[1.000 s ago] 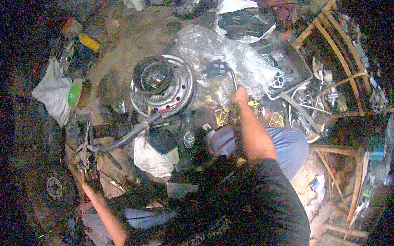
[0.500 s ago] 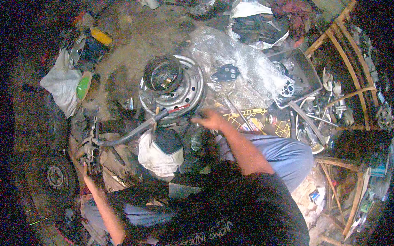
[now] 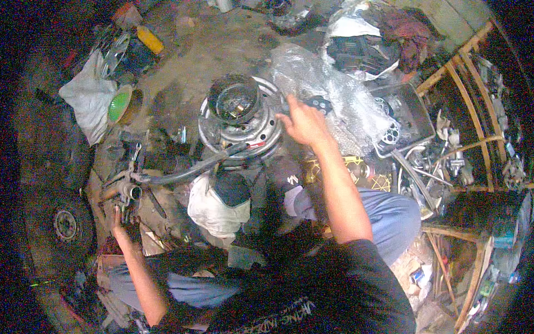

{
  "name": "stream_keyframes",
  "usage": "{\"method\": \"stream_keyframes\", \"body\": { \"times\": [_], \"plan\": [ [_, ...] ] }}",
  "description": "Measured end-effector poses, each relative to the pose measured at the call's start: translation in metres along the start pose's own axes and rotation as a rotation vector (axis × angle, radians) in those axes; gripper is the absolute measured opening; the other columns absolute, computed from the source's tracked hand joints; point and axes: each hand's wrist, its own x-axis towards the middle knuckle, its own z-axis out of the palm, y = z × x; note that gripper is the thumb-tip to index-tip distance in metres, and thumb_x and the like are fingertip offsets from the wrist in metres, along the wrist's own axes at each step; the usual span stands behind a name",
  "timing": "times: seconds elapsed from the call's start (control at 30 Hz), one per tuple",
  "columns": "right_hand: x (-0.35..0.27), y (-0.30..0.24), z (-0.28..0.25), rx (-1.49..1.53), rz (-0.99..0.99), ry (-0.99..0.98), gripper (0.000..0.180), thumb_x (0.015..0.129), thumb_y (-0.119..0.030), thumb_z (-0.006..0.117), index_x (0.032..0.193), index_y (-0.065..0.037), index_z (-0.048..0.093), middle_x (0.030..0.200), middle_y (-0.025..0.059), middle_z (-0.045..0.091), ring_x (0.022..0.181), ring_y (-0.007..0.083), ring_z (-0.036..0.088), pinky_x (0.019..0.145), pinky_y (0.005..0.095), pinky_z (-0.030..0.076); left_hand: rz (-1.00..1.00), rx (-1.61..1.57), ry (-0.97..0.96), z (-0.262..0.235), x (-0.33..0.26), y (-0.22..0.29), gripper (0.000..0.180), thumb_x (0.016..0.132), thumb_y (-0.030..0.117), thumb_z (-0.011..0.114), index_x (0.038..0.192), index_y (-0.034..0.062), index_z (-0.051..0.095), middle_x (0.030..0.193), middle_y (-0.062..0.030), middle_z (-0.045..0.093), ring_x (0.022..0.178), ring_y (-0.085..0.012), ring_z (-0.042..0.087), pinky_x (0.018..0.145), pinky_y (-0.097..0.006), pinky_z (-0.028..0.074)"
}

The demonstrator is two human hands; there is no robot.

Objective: The person sits on the floor in a cluttered garage and works on a metal exhaust pipe. They use a wrench to tighten bolts on the pipe, repeatedly adjusting the pipe's position and wiping it with a cloth.

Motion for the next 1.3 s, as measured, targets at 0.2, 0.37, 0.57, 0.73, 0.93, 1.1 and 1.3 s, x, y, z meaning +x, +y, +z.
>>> {"method": "stream_keyframes", "body": {
  "times": [0.2,0.37,0.57,0.73,0.93,1.1,1.3],
  "plan": [
    [-0.004,0.062,0.061,-0.146,0.058,-0.174,0.049,0.087,-0.028,0.063,0.124,-0.003,0.041,0.116,0.0254,0.056,0.108,0.0428,0.054,0.085,0.0500,0.046,-0.002,-0.028,-0.009,0.022,-0.008,0.004,0.028,0.091,0.026,0.063,0.113,0.0115,0.054,0.100,-0.0026,0.060,0.084,-0.0167,0.056,0.064,-0.031,0.042],
    [-0.020,0.050,0.112,-0.059,0.194,-0.088,0.054,0.086,-0.024,0.063,0.132,-0.007,0.043,0.132,0.0264,0.047,0.120,0.0453,0.046,0.097,0.0513,0.042,0.004,0.084,0.074,0.006,-0.007,0.003,0.051,0.089,0.028,0.064,0.132,0.0070,0.047,0.114,-0.0064,0.057,0.084,-0.0159,0.055,0.064,-0.030,0.045],
    [-0.008,0.043,0.128,-0.175,0.122,0.003,0.057,0.081,-0.022,0.069,0.131,-0.004,0.046,0.126,0.0261,0.050,0.116,0.0421,0.048,0.096,0.0485,0.042,0.056,0.178,0.116,0.012,-0.013,0.009,0.061,0.089,0.029,0.065,0.138,0.0012,0.042,0.111,-0.0100,0.059,0.077,-0.0143,0.054,0.061,-0.028,0.046],
    [0.044,0.014,0.066,0.118,-0.038,0.519,0.046,0.089,-0.023,0.062,0.122,0.007,0.053,0.124,0.0294,0.053,0.117,0.0422,0.050,0.100,0.0465,0.039,-0.009,0.024,0.092,0.032,-0.030,0.026,0.045,0.091,0.020,0.063,0.127,-0.0029,0.048,0.082,-0.0032,0.057,0.054,-0.0092,0.045,0.046,-0.024,0.039],
    [0.053,-0.178,-0.072,0.269,-0.433,0.478,0.021,0.091,-0.011,0.058,0.108,0.000,0.062,0.105,0.0145,0.066,0.098,0.0263,0.063,0.089,0.0343,0.046,-0.061,-0.083,-0.006,0.005,-0.013,-0.003,0.037,0.093,0.023,0.061,0.122,0.0024,0.053,0.078,0.0017,0.055,0.059,-0.0074,0.046,0.050,-0.025,0.036],
    [0.066,-0.260,-0.084,0.185,-0.676,0.261,0.017,0.086,-0.011,0.063,0.098,0.001,0.064,0.096,0.0184,0.066,0.091,0.0339,0.064,0.081,0.0380,0.049,0.020,-0.021,0.083,0.021,-0.020,0.010,0.049,0.091,0.026,0.063,0.130,-0.0013,0.050,0.105,-0.0106,0.063,0.086,-0.0177,0.060,0.072,-0.031,0.048],
    [0.072,-0.311,-0.043,-0.013,-0.780,-0.099,0.021,0.082,-0.018,0.066,0.095,-0.001,0.065,0.097,0.0196,0.064,0.093,0.0386,0.061,0.083,0.0439,0.049,0.203,0.172,0.064,0.011,-0.008,-0.005,0.042,0.090,0.021,0.062,0.119,-0.0089,0.053,0.107,-0.0149,0.063,0.095,-0.0205,0.060,0.085,-0.031,0.047]
  ]
}}
